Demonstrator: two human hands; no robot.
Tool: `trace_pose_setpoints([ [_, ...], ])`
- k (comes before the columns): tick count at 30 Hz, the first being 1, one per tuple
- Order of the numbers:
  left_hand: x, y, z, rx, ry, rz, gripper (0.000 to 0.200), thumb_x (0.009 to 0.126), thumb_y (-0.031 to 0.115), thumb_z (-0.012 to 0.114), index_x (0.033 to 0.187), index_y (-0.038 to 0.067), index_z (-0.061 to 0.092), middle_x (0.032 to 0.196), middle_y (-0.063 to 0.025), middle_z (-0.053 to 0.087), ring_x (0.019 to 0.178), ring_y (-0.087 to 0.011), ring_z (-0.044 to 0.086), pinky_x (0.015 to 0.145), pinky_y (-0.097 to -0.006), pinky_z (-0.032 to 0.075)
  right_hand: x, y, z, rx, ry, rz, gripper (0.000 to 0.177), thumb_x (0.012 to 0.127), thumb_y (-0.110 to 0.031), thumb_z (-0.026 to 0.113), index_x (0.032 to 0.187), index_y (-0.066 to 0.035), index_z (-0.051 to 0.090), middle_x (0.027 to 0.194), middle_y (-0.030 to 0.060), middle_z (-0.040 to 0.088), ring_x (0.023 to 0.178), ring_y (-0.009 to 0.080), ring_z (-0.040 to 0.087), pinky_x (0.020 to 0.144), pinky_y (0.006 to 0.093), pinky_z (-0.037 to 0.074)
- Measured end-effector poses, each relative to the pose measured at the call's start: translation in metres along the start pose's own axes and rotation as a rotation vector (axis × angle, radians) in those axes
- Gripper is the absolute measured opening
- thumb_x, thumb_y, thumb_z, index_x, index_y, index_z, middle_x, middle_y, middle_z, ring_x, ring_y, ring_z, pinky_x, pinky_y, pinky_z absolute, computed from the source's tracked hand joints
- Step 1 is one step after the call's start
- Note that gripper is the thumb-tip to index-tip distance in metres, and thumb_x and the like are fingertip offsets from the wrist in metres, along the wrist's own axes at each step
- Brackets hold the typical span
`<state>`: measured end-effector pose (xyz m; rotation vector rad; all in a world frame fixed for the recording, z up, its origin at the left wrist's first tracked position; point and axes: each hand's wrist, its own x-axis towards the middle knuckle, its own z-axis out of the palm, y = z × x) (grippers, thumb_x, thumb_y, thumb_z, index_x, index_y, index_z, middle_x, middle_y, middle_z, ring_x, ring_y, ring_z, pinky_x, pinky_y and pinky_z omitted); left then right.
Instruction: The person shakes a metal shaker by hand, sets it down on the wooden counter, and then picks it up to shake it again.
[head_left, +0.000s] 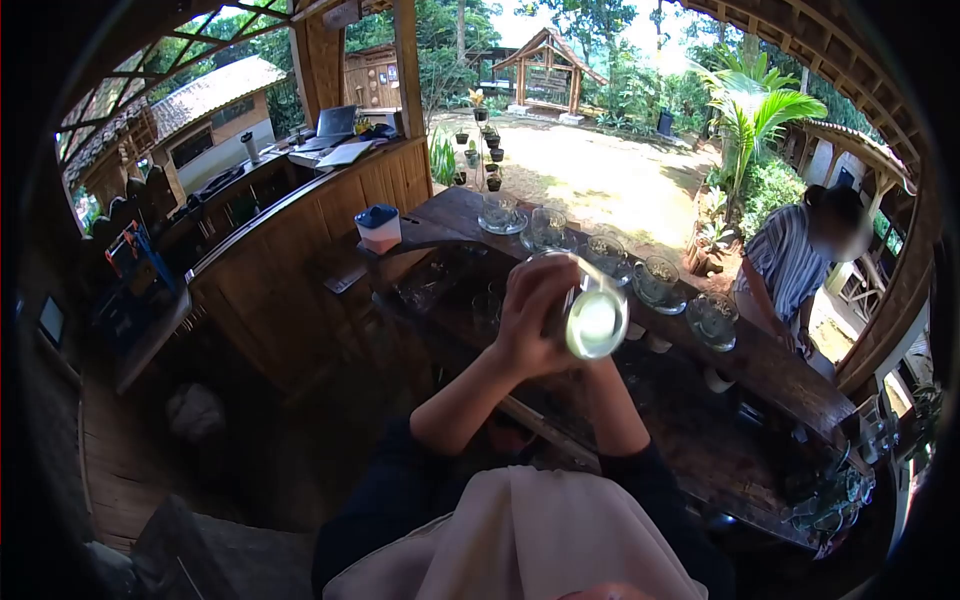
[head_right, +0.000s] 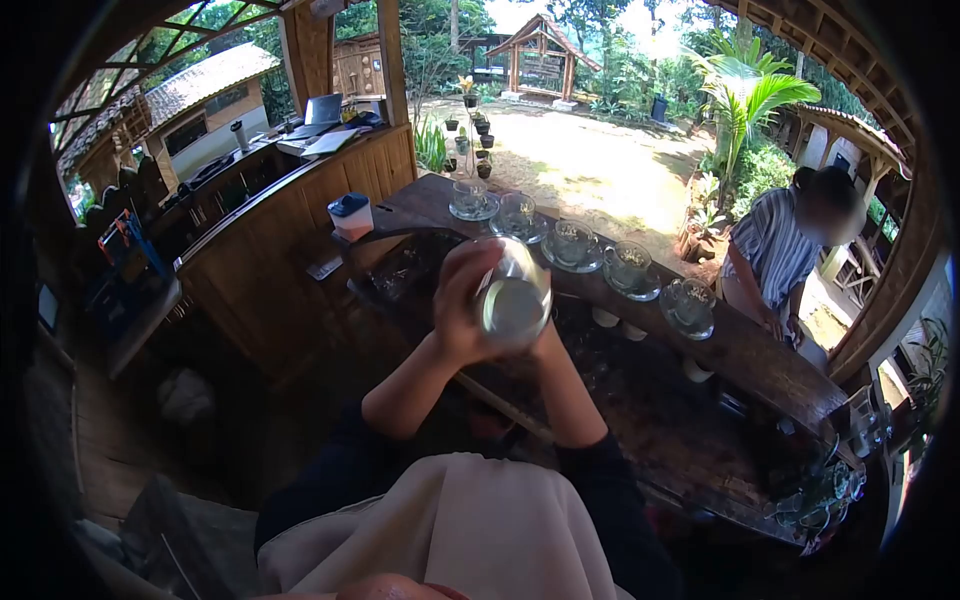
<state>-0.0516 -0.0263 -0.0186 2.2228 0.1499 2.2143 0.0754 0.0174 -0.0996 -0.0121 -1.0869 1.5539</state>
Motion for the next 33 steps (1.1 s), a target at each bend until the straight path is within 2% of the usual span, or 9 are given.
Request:
trace_pose_setpoints([
  [1, 0.005, -0.001, 0.007, 0.054, -0.045, -0.245, 0.055, 0.069, 0.018, 0.075, 0.117, 0.006, 0.050, 0.119, -0.0175, 0.052, 0.109, -0.0339, 0.052, 0.085, -0.0461, 0.042, 0.007, -0.001, -0.014, -0.557, 0.146, -0.142, 0.070, 0.090, -0.059, 0.037, 0.133, -0.003, 0.037, 0.128, 0.0144, 0.047, 0.117, 0.0234, 0.049, 0.098, 0.0378, 0.041],
  [4, -0.001, 0.020, -0.001, 0.098, 0.038, -0.138, 0.064, 0.061, 0.018, 0.080, 0.116, 0.004, 0.050, 0.120, -0.0179, 0.051, 0.109, -0.0347, 0.052, 0.086, -0.0478, 0.041, -0.007, -0.033, 0.027, -0.491, 0.172, 0.111, 0.074, 0.090, -0.063, 0.030, 0.133, -0.003, 0.037, 0.127, 0.0134, 0.048, 0.114, 0.0231, 0.052, 0.097, 0.0350, 0.042],
  [10, -0.020, 0.086, 0.025, -0.231, 0.710, 0.769, 0.033, 0.086, 0.046, 0.052, 0.117, 0.034, 0.051, 0.108, 0.0001, 0.053, 0.097, -0.0276, 0.053, 0.087, -0.0478, 0.031, -0.025, -0.054, 0.107, -0.807, -0.344, -0.658, 0.084, 0.083, -0.068, 0.041, 0.131, 0.001, 0.040, 0.127, 0.0189, 0.045, 0.116, 0.0291, 0.046, 0.100, 0.0390, 0.034],
  [12, 0.000, 0.074, 0.028, -0.021, 0.602, 0.573, 0.079, 0.065, 0.050, 0.078, 0.129, 0.029, 0.036, 0.114, -0.0065, 0.043, 0.105, -0.0262, 0.046, 0.092, -0.0462, 0.034, -0.022, -0.052, 0.103, -0.869, -0.138, -0.444, 0.078, 0.086, -0.064, 0.040, 0.130, 0.001, 0.040, 0.127, 0.0179, 0.045, 0.116, 0.0270, 0.047, 0.099, 0.0378, 0.035],
  [13, -0.018, 0.040, 0.017, 0.059, 0.474, 0.445, 0.051, 0.081, 0.040, 0.062, 0.124, 0.017, 0.047, 0.112, -0.0023, 0.053, 0.099, -0.0266, 0.052, 0.087, -0.0450, 0.034, -0.021, -0.050, 0.097, -0.914, 0.065, -0.229, 0.073, 0.089, -0.059, 0.040, 0.130, 0.001, 0.041, 0.127, 0.0169, 0.045, 0.115, 0.0248, 0.047, 0.098, 0.0366, 0.037],
  [14, -0.021, 0.027, 0.011, 0.136, 0.290, 0.210, 0.065, 0.074, 0.036, 0.071, 0.124, 0.005, 0.044, 0.117, -0.0110, 0.051, 0.104, -0.0291, 0.051, 0.087, -0.0432, 0.038, -0.021, -0.035, 0.067, -0.195, 0.218, 0.092, 0.061, 0.095, -0.053, 0.032, 0.124, -0.001, 0.047, 0.119, 0.0121, 0.053, 0.107, 0.0190, 0.053, 0.091, 0.0322, 0.043],
  [16, -0.025, 0.004, 0.019, 0.168, 0.110, -0.351, 0.077, 0.063, 0.029, 0.082, 0.123, 0.002, 0.044, 0.119, -0.0195, 0.049, 0.109, -0.0334, 0.050, 0.090, -0.0419, 0.042, -0.013, -0.025, 0.017, -0.442, 0.171, 0.123, 0.056, 0.098, -0.046, 0.020, 0.113, -0.004, 0.053, 0.100, 0.0060, 0.062, 0.092, 0.0137, 0.059, 0.079, 0.0274, 0.048],
  [25, -0.012, 0.107, 0.052, -0.108, 0.639, 0.628, 0.085, 0.063, 0.042, 0.082, 0.126, 0.008, 0.036, 0.121, -0.0154, 0.044, 0.111, -0.0355, 0.047, 0.091, -0.0475, 0.042, -0.027, -0.093, 0.115, -0.980, -0.475, -0.568, 0.108, 0.070, -0.083, 0.039, 0.130, 0.007, 0.039, 0.127, 0.0243, 0.044, 0.120, 0.0421, 0.041, 0.099, 0.0456, 0.033],
  [33, -0.018, 0.012, 0.051, 0.178, -0.162, -0.196, 0.090, 0.064, 0.033, 0.083, 0.130, 0.007, 0.028, 0.126, -0.0169, 0.040, 0.114, -0.0328, 0.045, 0.093, -0.0456, 0.041, -0.017, -0.097, 0.008, -0.487, 0.163, 0.261, 0.061, 0.098, -0.050, 0.019, 0.120, -0.001, 0.050, 0.107, 0.0102, 0.060, 0.099, 0.0170, 0.058, 0.087, 0.0310, 0.046],
])
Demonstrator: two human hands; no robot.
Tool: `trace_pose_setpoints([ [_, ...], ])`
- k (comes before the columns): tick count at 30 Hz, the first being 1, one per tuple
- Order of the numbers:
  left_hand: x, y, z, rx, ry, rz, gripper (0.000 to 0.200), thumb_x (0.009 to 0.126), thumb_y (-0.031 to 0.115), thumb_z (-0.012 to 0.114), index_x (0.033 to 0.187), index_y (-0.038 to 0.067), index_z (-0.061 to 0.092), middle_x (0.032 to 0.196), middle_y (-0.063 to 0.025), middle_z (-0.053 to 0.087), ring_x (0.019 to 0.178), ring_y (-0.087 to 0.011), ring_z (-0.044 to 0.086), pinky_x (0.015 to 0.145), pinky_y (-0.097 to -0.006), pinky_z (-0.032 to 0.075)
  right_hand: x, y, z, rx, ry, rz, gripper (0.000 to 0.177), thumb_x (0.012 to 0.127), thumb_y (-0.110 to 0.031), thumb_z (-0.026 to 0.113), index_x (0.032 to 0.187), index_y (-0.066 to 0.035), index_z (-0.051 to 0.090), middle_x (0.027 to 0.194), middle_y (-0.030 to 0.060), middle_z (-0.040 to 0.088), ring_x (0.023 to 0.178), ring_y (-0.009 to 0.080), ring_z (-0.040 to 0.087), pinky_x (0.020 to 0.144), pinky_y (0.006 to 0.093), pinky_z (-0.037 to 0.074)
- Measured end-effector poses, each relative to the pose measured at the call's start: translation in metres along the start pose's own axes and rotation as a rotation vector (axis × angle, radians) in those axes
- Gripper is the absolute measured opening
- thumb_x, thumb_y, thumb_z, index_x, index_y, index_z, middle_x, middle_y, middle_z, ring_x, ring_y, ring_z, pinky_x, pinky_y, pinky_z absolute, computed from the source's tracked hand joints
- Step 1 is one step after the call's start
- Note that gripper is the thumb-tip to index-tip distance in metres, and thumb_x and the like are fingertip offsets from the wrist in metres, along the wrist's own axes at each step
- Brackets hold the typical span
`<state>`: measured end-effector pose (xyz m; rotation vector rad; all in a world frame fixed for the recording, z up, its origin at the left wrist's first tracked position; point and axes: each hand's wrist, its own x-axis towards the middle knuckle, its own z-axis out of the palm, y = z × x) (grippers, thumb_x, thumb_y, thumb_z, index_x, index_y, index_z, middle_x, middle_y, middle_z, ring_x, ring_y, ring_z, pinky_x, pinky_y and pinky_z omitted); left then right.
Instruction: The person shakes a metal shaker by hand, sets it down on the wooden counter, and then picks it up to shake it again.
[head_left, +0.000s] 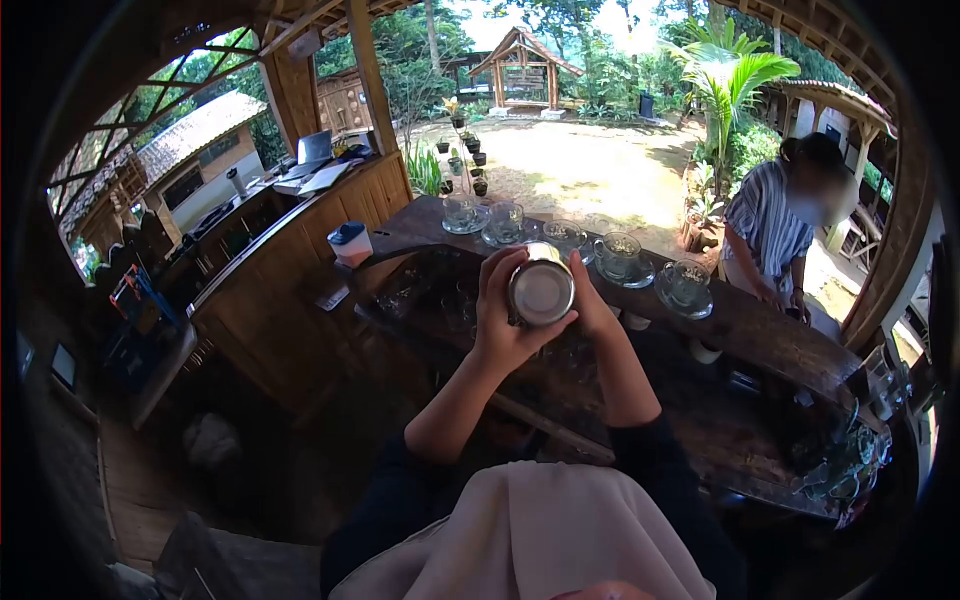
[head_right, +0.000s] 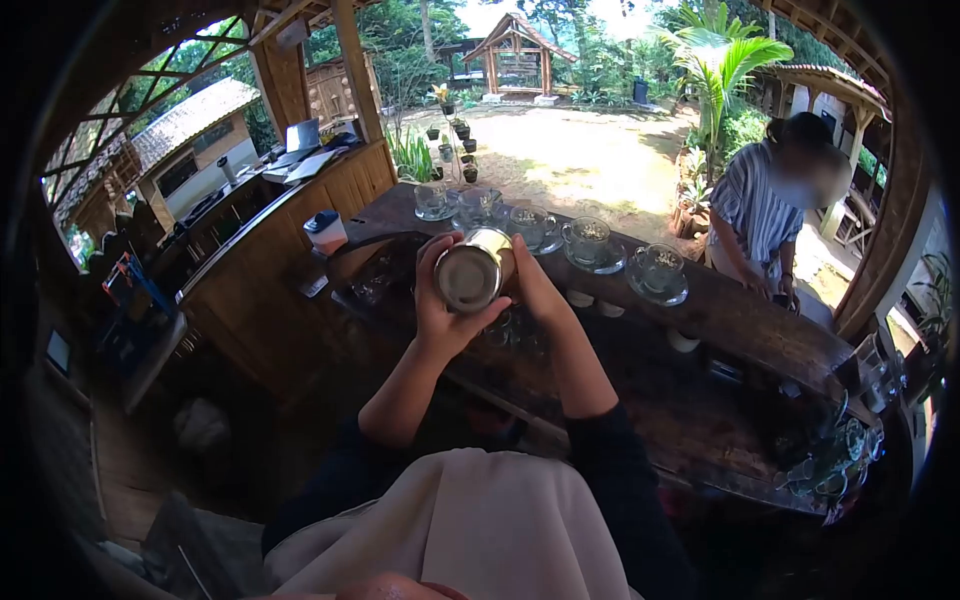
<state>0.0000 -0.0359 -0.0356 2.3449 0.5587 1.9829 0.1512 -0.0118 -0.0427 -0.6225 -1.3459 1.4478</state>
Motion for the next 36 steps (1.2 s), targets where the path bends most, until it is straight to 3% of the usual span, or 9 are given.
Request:
trace_pose_setpoints([
  [6, -0.007, 0.089, 0.028, -0.156, 0.751, 0.551, 0.049, 0.077, 0.042, 0.066, 0.121, 0.034, 0.045, 0.115, -0.0008, 0.049, 0.109, -0.0253, 0.048, 0.092, -0.0488, 0.034, -0.045, -0.062, 0.058, -0.458, -0.220, -0.839, 0.102, 0.068, -0.079, 0.049, 0.129, 0.003, 0.042, 0.120, 0.0169, 0.049, 0.119, 0.0268, 0.042, 0.099, 0.0425, 0.031],
  [12, -0.012, 0.022, 0.015, -0.055, 0.220, 0.420, 0.053, 0.075, 0.038, 0.070, 0.120, 0.021, 0.047, 0.116, -0.0069, 0.048, 0.107, -0.0270, 0.049, 0.087, -0.0474, 0.039, -0.031, -0.018, 0.009, -0.148, 0.034, -0.229, 0.074, 0.087, -0.062, 0.040, 0.123, 0.002, 0.047, 0.113, 0.0106, 0.056, 0.100, 0.0166, 0.055, 0.091, 0.0314, 0.042],
  [15, -0.001, 0.006, 0.033, -0.259, 0.083, -0.231, 0.067, 0.067, 0.038, 0.077, 0.118, 0.009, 0.044, 0.118, -0.0134, 0.046, 0.107, -0.0295, 0.049, 0.087, -0.0452, 0.041, -0.008, 0.021, -0.031, -0.123, 0.151, -0.110, 0.059, 0.099, -0.043, 0.024, 0.117, 0.005, 0.051, 0.102, 0.0123, 0.061, 0.093, 0.0166, 0.059, 0.088, 0.0325, 0.045],
  [20, -0.002, 0.070, 0.010, -0.303, 0.550, 0.502, 0.043, 0.081, 0.032, 0.065, 0.120, 0.025, 0.047, 0.114, -0.0022, 0.050, 0.105, -0.0240, 0.050, 0.090, -0.0385, 0.041, -0.043, -0.043, 0.042, -0.610, 0.038, -0.706, 0.091, 0.079, -0.072, 0.040, 0.126, 0.006, 0.044, 0.122, 0.0210, 0.050, 0.116, 0.0340, 0.046, 0.097, 0.0412, 0.035],
  [24, -0.014, 0.069, 0.014, -0.345, 0.743, 0.778, 0.092, 0.054, 0.029, 0.086, 0.129, 0.044, 0.035, 0.113, 0.0104, 0.042, 0.112, -0.0201, 0.042, 0.102, -0.0428, 0.028, -0.042, -0.031, 0.054, -0.424, -0.072, -0.879, 0.102, 0.066, -0.082, 0.043, 0.125, 0.000, 0.048, 0.124, 0.0174, 0.048, 0.120, 0.0417, 0.039, 0.100, 0.0491, 0.029],
  [25, -0.002, 0.063, 0.025, -0.341, 0.778, 0.644, 0.032, 0.086, 0.029, 0.057, 0.118, 0.028, 0.052, 0.113, 0.0023, 0.052, 0.105, -0.0203, 0.052, 0.094, -0.0469, 0.034, -0.026, -0.019, 0.042, -0.634, 0.122, -0.873, 0.085, 0.075, -0.071, 0.047, 0.123, -0.001, 0.050, 0.122, 0.0167, 0.049, 0.116, 0.0330, 0.045, 0.098, 0.0414, 0.035],
  [27, -0.005, 0.001, 0.014, -0.201, 0.308, 0.392, 0.054, 0.071, 0.025, 0.075, 0.119, 0.019, 0.050, 0.115, -0.0099, 0.050, 0.111, -0.0275, 0.049, 0.089, -0.0460, 0.039, -0.008, 0.011, 0.015, 0.374, 0.017, -0.231, 0.053, 0.095, -0.045, 0.036, 0.119, -0.001, 0.052, 0.109, 0.0105, 0.057, 0.104, 0.0180, 0.055, 0.093, 0.0298, 0.041],
  [30, 0.014, -0.007, 0.007, -0.336, 0.030, -0.395, 0.084, 0.063, 0.027, 0.083, 0.128, 0.003, 0.036, 0.122, -0.0146, 0.045, 0.110, -0.0284, 0.049, 0.093, -0.0383, 0.041, 0.013, 0.012, -0.002, -0.081, 0.159, -0.164, 0.059, 0.100, -0.043, 0.018, 0.111, 0.003, 0.054, 0.098, 0.0087, 0.062, 0.097, 0.0153, 0.056, 0.088, 0.0291, 0.043],
  [36, -0.003, 0.047, -0.016, -0.280, 0.421, 0.576, 0.054, 0.075, 0.025, 0.071, 0.123, 0.021, 0.046, 0.116, -0.0039, 0.049, 0.108, -0.0272, 0.049, 0.099, -0.0442, 0.036, -0.015, -0.023, 0.062, -0.272, -0.061, -0.732, 0.076, 0.086, -0.061, 0.041, 0.126, 0.004, 0.045, 0.116, 0.0157, 0.054, 0.108, 0.0243, 0.052, 0.097, 0.0334, 0.036],
])
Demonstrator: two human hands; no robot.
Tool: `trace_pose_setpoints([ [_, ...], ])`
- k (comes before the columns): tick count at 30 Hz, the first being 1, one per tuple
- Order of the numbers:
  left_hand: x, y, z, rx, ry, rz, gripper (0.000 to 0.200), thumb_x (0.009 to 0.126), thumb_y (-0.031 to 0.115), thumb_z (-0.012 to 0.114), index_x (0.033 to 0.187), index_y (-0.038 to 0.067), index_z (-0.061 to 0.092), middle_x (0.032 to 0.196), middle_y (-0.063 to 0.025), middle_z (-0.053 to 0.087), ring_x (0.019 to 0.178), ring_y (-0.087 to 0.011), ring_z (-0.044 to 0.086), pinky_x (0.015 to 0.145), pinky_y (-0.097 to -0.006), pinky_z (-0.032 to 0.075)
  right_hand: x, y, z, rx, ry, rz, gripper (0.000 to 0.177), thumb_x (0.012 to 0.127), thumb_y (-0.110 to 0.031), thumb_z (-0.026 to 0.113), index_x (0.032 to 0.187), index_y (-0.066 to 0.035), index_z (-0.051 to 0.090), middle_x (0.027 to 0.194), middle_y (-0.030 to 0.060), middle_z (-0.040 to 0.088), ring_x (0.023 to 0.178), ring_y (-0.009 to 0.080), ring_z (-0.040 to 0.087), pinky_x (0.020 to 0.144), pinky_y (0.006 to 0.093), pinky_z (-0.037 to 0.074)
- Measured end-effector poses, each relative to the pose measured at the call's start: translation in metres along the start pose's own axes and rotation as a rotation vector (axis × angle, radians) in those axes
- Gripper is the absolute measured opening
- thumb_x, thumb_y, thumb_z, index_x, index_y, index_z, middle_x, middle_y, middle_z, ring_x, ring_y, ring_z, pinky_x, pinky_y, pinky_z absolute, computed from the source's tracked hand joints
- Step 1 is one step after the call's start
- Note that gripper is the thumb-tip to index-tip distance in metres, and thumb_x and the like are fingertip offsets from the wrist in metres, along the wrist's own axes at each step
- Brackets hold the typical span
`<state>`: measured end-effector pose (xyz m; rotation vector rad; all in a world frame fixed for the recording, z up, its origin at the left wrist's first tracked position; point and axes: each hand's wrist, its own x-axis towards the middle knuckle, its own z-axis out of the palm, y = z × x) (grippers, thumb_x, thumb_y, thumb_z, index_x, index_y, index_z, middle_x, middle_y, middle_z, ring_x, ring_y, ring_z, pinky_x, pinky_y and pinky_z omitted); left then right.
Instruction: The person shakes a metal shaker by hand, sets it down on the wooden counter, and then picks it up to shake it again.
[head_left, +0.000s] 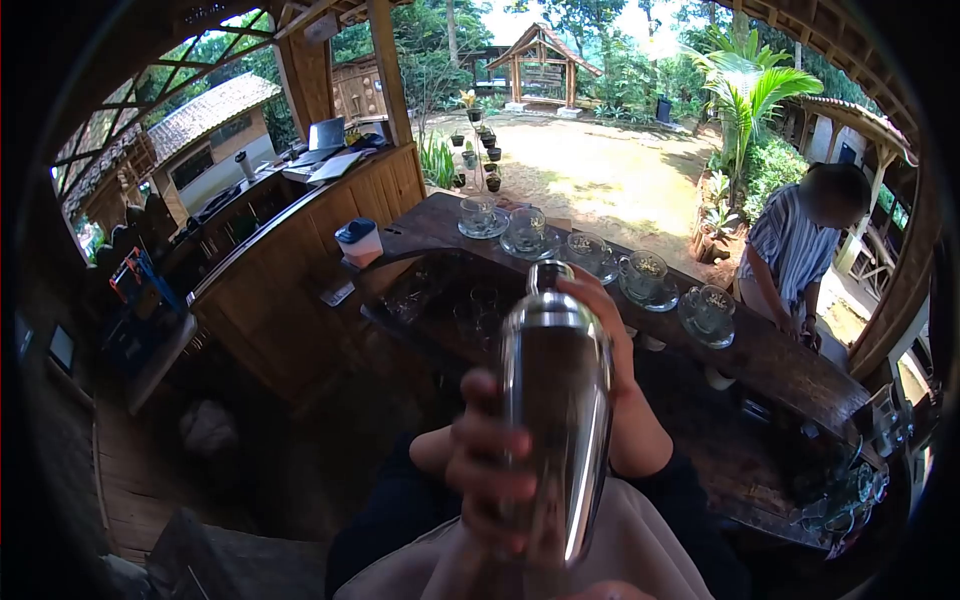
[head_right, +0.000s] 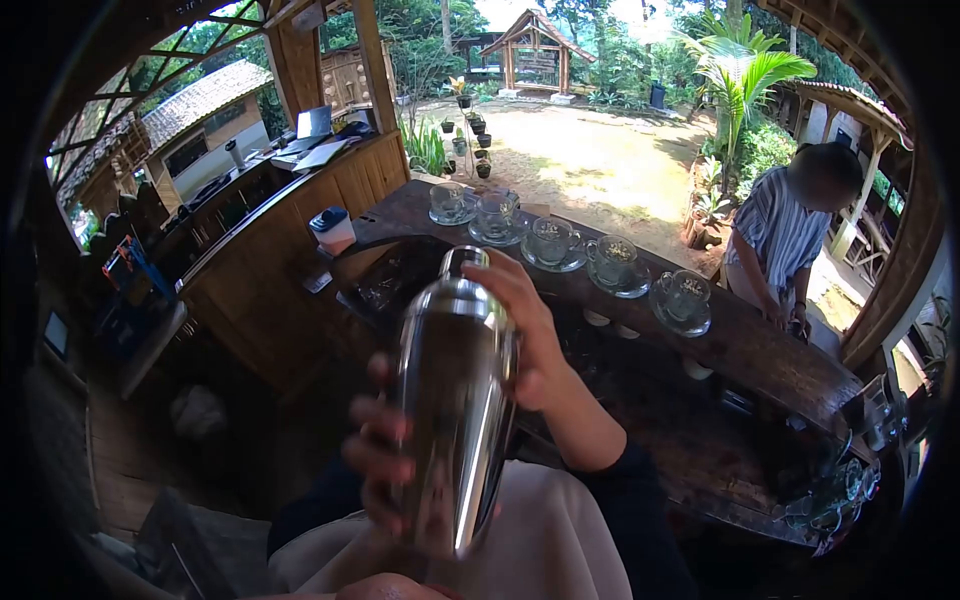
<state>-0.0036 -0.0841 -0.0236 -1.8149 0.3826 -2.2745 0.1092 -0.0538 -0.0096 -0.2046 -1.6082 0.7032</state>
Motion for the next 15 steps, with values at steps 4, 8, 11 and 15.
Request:
trace_pose_setpoints([
  [4, -0.023, -0.025, -0.007, 0.008, -0.033, -0.029, 0.042, 0.080, 0.024, 0.065, 0.117, 0.033, 0.048, 0.112, -0.0011, 0.050, 0.108, -0.0274, 0.049, 0.093, -0.0482, 0.037, -0.016, 0.040, -0.012, 0.071, 0.185, 0.240, 0.073, 0.088, -0.058, 0.042, 0.128, 0.003, 0.043, 0.120, 0.0161, 0.052, 0.113, 0.0254, 0.050, 0.099, 0.0334, 0.034],
  [8, -0.044, -0.069, -0.006, 0.192, -0.159, -0.828, 0.075, 0.060, 0.024, 0.083, 0.121, 0.005, 0.045, 0.118, -0.0165, 0.048, 0.106, -0.0350, 0.051, 0.089, -0.0431, 0.042, -0.011, 0.092, -0.054, 0.157, 0.292, 0.732, 0.055, 0.097, -0.046, 0.025, 0.111, -0.002, 0.055, 0.096, 0.0093, 0.063, 0.082, 0.0152, 0.063, 0.072, 0.0274, 0.051],
  [11, -0.030, -0.054, -0.004, 0.154, -0.041, -0.293, 0.070, 0.067, 0.035, 0.079, 0.123, 0.015, 0.044, 0.115, -0.0119, 0.049, 0.104, -0.0293, 0.052, 0.083, -0.0426, 0.044, -0.002, 0.038, -0.027, 0.065, 0.179, 0.512, 0.071, 0.090, -0.058, 0.032, 0.124, 0.002, 0.047, 0.117, 0.0163, 0.055, 0.106, 0.0224, 0.055, 0.090, 0.0344, 0.042],
  [15, -0.013, -0.026, -0.005, 0.101, 0.097, 0.114, 0.045, 0.080, 0.044, 0.062, 0.119, 0.030, 0.047, 0.110, -0.0045, 0.051, 0.100, -0.0260, 0.052, 0.076, -0.0401, 0.042, 0.004, 0.003, -0.005, -0.139, -0.178, -0.173, 0.098, 0.076, -0.078, 0.033, 0.129, 0.005, 0.042, 0.128, 0.0231, 0.044, 0.124, 0.0401, 0.036, 0.101, 0.0490, 0.029],
])
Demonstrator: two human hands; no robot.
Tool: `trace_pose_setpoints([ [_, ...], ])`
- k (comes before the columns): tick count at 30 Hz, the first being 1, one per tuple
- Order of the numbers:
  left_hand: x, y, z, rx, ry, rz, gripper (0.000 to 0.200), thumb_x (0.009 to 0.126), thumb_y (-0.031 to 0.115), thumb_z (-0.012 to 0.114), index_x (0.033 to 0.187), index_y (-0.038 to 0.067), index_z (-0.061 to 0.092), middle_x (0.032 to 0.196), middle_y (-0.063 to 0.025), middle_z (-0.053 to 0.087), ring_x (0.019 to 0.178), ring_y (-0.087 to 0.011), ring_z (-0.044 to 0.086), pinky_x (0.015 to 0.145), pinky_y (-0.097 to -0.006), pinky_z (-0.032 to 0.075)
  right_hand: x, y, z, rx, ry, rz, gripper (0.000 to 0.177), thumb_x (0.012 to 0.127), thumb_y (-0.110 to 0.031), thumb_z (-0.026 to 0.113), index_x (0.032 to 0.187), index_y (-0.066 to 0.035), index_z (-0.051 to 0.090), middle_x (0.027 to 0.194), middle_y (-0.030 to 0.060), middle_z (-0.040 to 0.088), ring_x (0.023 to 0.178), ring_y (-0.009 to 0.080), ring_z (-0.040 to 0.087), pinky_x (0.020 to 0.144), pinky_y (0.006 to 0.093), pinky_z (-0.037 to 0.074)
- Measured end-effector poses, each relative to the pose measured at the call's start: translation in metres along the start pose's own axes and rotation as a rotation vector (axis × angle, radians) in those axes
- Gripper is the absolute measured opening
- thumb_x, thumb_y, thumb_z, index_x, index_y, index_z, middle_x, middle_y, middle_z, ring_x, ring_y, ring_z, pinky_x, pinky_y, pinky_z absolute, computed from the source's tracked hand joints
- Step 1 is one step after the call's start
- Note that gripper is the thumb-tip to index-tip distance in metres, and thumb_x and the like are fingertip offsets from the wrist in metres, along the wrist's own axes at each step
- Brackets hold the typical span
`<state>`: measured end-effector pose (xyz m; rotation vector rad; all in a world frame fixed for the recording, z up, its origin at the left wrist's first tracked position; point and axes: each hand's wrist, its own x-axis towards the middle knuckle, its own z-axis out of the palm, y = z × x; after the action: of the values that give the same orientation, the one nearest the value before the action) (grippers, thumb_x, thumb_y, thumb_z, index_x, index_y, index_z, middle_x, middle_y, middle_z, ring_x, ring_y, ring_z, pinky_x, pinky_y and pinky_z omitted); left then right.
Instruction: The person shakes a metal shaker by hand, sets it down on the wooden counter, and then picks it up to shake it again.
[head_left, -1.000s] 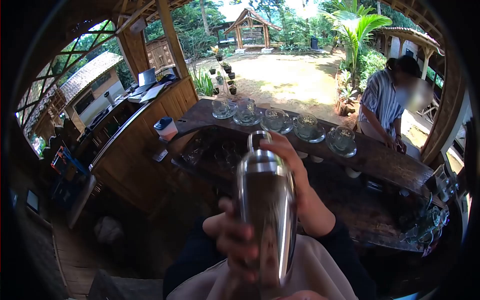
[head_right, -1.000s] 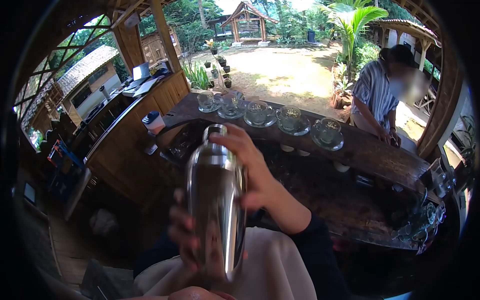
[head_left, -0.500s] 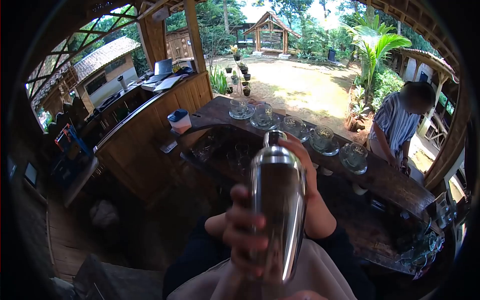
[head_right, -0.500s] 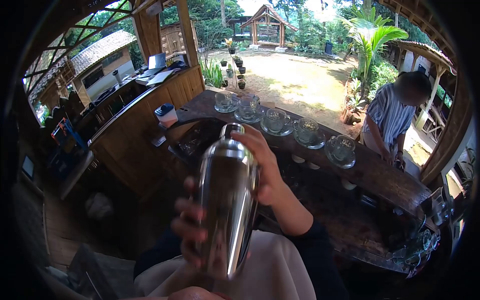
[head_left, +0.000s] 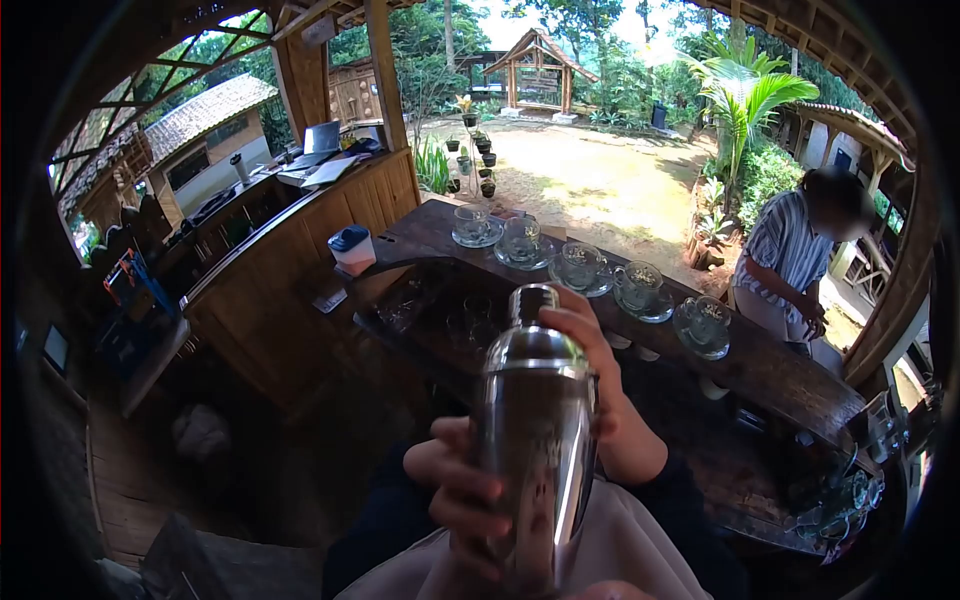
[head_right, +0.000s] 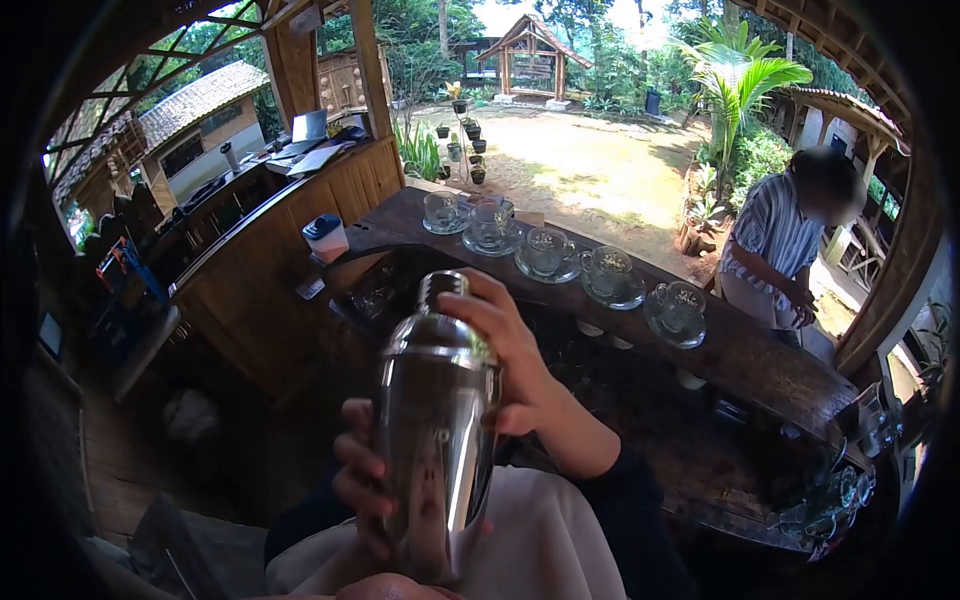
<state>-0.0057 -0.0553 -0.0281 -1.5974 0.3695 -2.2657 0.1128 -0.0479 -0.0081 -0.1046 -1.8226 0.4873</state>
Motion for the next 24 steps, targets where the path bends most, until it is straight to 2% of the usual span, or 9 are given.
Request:
trace_pose_setpoints([
  [3, -0.005, 0.007, 0.007, 0.146, 0.120, -0.061, 0.034, 0.085, 0.047, 0.053, 0.117, 0.037, 0.048, 0.107, -0.0015, 0.051, 0.098, -0.0250, 0.052, 0.073, -0.0381, 0.040, -0.009, 0.024, -0.001, -0.184, 0.108, 0.221, 0.094, 0.078, -0.076, 0.037, 0.128, 0.003, 0.043, 0.127, 0.0196, 0.045, 0.121, 0.0322, 0.043, 0.099, 0.0415, 0.034],
  [4, -0.009, -0.019, -0.011, 0.074, -0.146, -0.160, 0.040, 0.083, 0.037, 0.060, 0.120, 0.028, 0.049, 0.108, -0.0045, 0.052, 0.100, -0.0251, 0.052, 0.078, -0.0401, 0.040, -0.013, 0.034, -0.001, 0.226, 0.220, 0.500, 0.082, 0.085, -0.068, 0.037, 0.129, 0.000, 0.044, 0.123, 0.0148, 0.051, 0.114, 0.0235, 0.050, 0.095, 0.0351, 0.038],
  [7, -0.032, -0.052, -0.003, -0.088, -0.098, -1.266, 0.082, 0.062, 0.032, 0.084, 0.124, 0.002, 0.040, 0.115, -0.0137, 0.047, 0.102, -0.0272, 0.051, 0.089, -0.0346, 0.041, -0.017, 0.059, -0.039, 0.135, 0.161, 1.166, 0.062, 0.095, -0.051, 0.032, 0.131, -0.001, 0.042, 0.115, 0.0085, 0.057, 0.108, 0.0151, 0.051, 0.088, 0.0319, 0.042],
  [13, 0.036, 0.005, 0.032, -0.029, 0.077, -0.053, 0.051, 0.080, 0.032, 0.068, 0.121, 0.013, 0.045, 0.113, -0.0015, 0.049, 0.102, -0.0220, 0.052, 0.091, -0.0421, 0.037, 0.003, 0.010, -0.023, -0.229, 0.063, 0.006, 0.068, 0.094, -0.052, 0.033, 0.130, 0.004, 0.041, 0.124, 0.0145, 0.051, 0.117, 0.0241, 0.047, 0.101, 0.0339, 0.032],
  [16, 0.026, 0.001, 0.073, -0.087, 0.493, 0.217, 0.040, 0.083, 0.030, 0.062, 0.120, 0.023, 0.049, 0.114, -0.0004, 0.050, 0.103, -0.0247, 0.052, 0.091, -0.0411, 0.033, 0.001, 0.012, -0.015, -0.066, 0.130, -0.074, 0.068, 0.093, -0.054, 0.033, 0.129, 0.004, 0.043, 0.123, 0.0146, 0.052, 0.114, 0.0223, 0.049, 0.099, 0.0329, 0.035],
  [18, -0.004, -0.014, 0.003, -0.064, -0.179, -0.177, 0.037, 0.082, 0.025, 0.063, 0.117, 0.022, 0.051, 0.116, -0.0038, 0.051, 0.105, -0.0252, 0.052, 0.088, -0.0425, 0.036, -0.026, 0.058, -0.024, 0.234, 0.265, 0.284, 0.069, 0.093, -0.055, 0.031, 0.126, 0.003, 0.045, 0.122, 0.0147, 0.053, 0.112, 0.0223, 0.051, 0.097, 0.0328, 0.037],
  [19, -0.035, -0.043, 0.005, 0.063, -0.205, -0.169, 0.051, 0.075, 0.027, 0.072, 0.118, 0.012, 0.050, 0.119, -0.0093, 0.050, 0.107, -0.0267, 0.052, 0.087, -0.0437, 0.039, -0.037, 0.074, -0.030, 0.529, 0.400, 0.648, 0.070, 0.093, -0.057, 0.029, 0.124, 0.003, 0.047, 0.121, 0.0148, 0.053, 0.110, 0.0223, 0.053, 0.095, 0.0326, 0.040],
  [21, -0.033, -0.053, 0.016, 0.052, -0.312, -0.916, 0.078, 0.059, 0.029, 0.084, 0.121, 0.002, 0.045, 0.120, -0.0165, 0.048, 0.108, -0.0335, 0.050, 0.090, -0.0419, 0.042, -0.030, 0.081, -0.044, 0.361, 0.354, 0.748, 0.069, 0.094, -0.057, 0.025, 0.124, 0.001, 0.047, 0.118, 0.0135, 0.055, 0.106, 0.0196, 0.055, 0.091, 0.0331, 0.043],
  [24, -0.010, -0.037, 0.023, -0.032, -0.168, -0.453, 0.072, 0.063, 0.029, 0.083, 0.121, 0.008, 0.045, 0.118, -0.0145, 0.049, 0.108, -0.0301, 0.051, 0.089, -0.0449, 0.043, -0.025, 0.055, -0.029, 0.262, 0.352, 0.555, 0.081, 0.085, -0.068, 0.034, 0.126, 0.002, 0.046, 0.123, 0.0153, 0.051, 0.110, 0.0244, 0.052, 0.095, 0.0351, 0.040],
])
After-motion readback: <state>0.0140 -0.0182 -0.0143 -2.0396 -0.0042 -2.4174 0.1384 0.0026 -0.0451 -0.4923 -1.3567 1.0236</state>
